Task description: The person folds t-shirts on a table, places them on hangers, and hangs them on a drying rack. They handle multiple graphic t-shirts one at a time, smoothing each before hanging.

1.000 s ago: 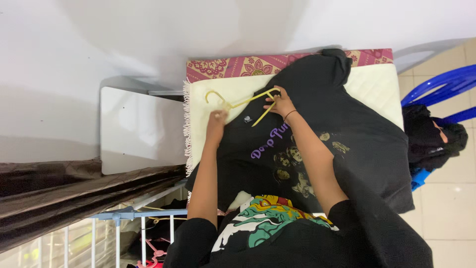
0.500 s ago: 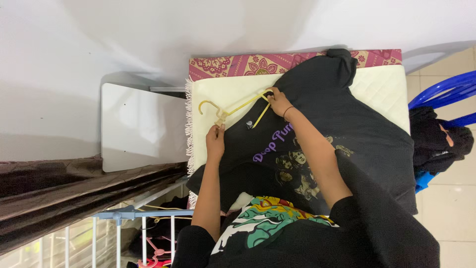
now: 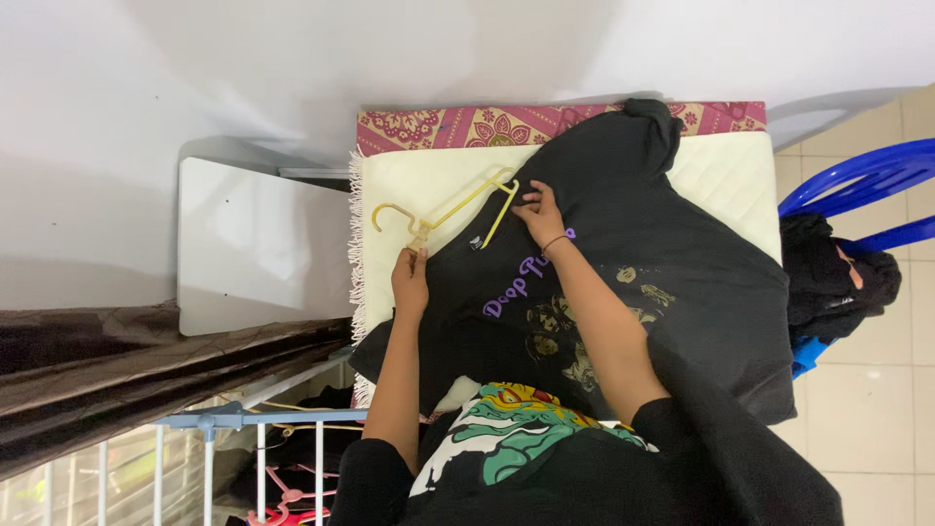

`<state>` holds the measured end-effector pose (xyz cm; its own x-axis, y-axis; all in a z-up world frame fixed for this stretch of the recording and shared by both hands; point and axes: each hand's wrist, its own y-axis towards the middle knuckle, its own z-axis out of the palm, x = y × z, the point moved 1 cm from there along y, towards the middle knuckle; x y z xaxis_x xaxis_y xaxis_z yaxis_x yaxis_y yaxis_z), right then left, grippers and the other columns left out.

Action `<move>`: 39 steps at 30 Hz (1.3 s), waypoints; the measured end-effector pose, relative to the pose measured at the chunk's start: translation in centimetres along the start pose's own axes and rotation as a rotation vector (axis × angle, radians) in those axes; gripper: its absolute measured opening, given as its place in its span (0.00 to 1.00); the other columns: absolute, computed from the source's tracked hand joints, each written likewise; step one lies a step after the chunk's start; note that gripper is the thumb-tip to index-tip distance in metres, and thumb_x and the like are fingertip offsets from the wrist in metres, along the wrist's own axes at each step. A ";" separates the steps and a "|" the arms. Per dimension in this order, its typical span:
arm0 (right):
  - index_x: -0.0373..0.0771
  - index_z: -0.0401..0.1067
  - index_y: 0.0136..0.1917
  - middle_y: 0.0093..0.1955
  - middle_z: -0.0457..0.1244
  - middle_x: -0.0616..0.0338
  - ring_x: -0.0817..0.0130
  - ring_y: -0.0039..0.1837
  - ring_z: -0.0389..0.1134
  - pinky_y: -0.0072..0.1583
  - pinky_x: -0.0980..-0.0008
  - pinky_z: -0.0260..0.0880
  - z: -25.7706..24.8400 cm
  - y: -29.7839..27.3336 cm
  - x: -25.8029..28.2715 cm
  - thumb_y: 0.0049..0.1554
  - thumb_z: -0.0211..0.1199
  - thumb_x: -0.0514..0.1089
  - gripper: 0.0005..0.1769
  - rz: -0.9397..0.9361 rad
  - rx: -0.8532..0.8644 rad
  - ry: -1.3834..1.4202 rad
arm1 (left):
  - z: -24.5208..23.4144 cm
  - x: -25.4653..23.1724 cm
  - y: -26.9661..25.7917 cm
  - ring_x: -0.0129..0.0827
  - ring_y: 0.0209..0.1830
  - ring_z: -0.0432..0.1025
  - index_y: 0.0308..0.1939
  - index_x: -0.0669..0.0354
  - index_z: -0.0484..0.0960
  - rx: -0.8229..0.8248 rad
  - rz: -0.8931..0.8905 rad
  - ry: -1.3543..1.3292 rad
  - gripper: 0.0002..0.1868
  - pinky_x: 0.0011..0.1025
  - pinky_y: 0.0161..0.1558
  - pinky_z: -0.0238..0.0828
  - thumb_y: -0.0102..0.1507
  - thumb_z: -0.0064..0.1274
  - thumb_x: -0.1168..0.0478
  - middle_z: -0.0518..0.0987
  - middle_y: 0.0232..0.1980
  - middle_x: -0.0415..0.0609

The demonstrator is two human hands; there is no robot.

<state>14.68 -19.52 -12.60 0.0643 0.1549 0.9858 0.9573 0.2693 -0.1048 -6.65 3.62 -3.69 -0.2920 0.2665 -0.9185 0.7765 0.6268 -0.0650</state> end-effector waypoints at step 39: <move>0.40 0.71 0.58 0.37 0.61 0.70 0.78 0.35 0.59 0.37 0.74 0.61 -7.0 -2.4 10.7 0.59 0.71 0.47 0.18 0.282 -0.032 0.574 | -2.0 -6.9 -6.1 0.52 0.25 0.70 0.56 0.60 0.75 0.345 0.089 0.287 0.17 0.41 0.32 0.62 0.72 0.45 0.51 0.74 0.27 0.64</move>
<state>15.06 -25.16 -0.85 0.4471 -0.3202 0.8352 0.8889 0.2630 -0.3750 -10.50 -0.61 3.85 -0.3212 0.5309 -0.7842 0.9319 0.3247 -0.1618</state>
